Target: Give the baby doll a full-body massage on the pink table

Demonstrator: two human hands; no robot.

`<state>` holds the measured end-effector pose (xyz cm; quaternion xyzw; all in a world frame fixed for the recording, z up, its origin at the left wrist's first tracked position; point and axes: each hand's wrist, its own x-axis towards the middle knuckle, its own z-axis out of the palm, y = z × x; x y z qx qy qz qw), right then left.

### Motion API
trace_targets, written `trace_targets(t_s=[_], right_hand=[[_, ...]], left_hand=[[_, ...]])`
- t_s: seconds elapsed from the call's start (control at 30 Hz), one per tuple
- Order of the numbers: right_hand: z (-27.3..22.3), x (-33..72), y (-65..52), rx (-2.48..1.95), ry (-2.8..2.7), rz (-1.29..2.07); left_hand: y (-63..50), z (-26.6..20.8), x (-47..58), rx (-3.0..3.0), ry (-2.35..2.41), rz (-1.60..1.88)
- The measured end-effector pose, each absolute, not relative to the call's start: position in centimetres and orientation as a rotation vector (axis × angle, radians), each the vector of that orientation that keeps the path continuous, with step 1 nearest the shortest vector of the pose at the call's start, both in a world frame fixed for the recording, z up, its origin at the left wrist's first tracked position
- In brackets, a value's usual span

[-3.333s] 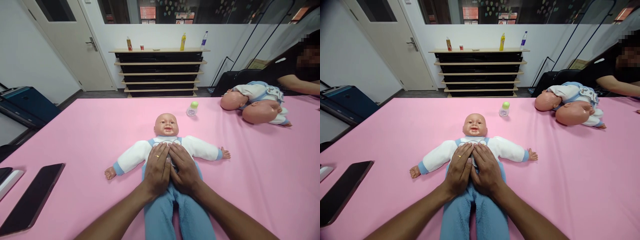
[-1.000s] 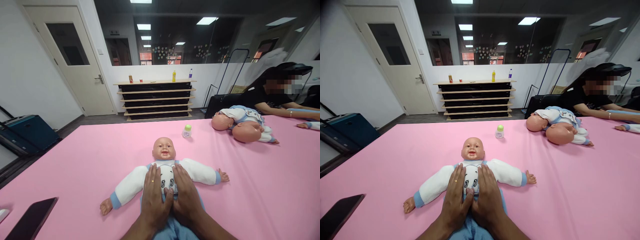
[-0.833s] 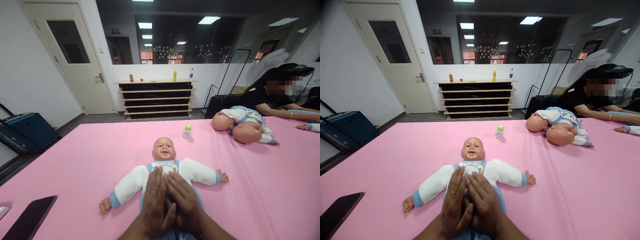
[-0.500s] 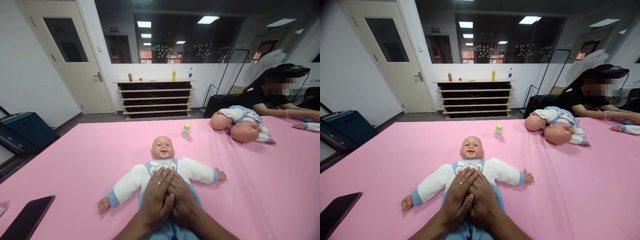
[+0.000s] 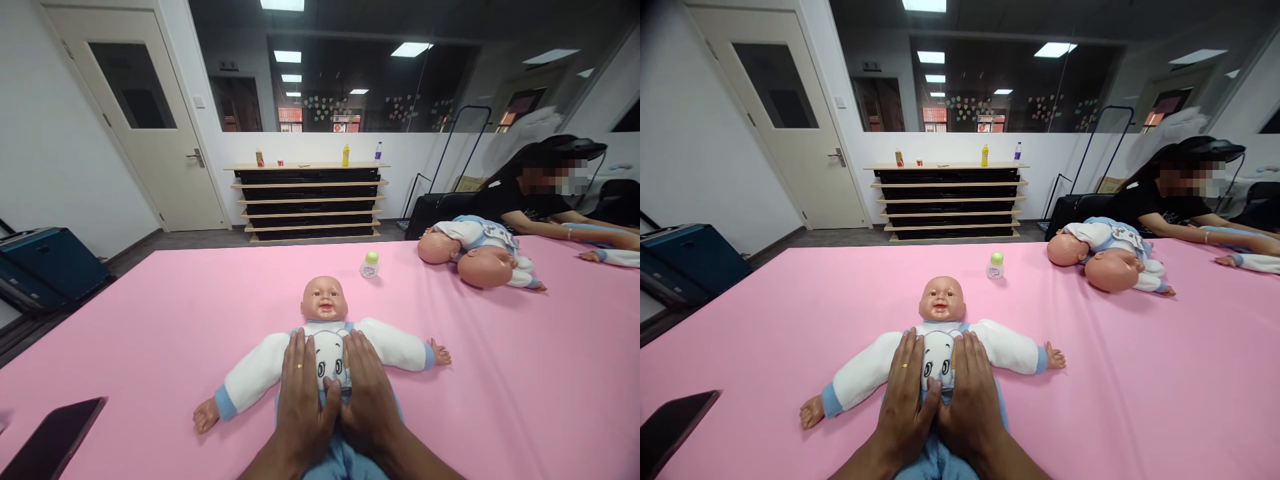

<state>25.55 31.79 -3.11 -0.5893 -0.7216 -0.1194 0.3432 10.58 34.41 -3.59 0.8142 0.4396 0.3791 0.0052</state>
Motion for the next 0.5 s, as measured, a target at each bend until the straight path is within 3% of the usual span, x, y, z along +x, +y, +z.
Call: trace_targets(t_s=[0.2, 0.5], right_hand=[[-0.4, 25.4, 31.5, -0.893, -2.146, -0.018], [0.2, 25.3, 32.0, -1.281, -2.163, 0.13]], left_hand=[[34.5, -1.8, 9.6, 2.826, 0.656, 1.065], [35.0, -2.1, 10.1, 2.679, 0.947, 0.905]])
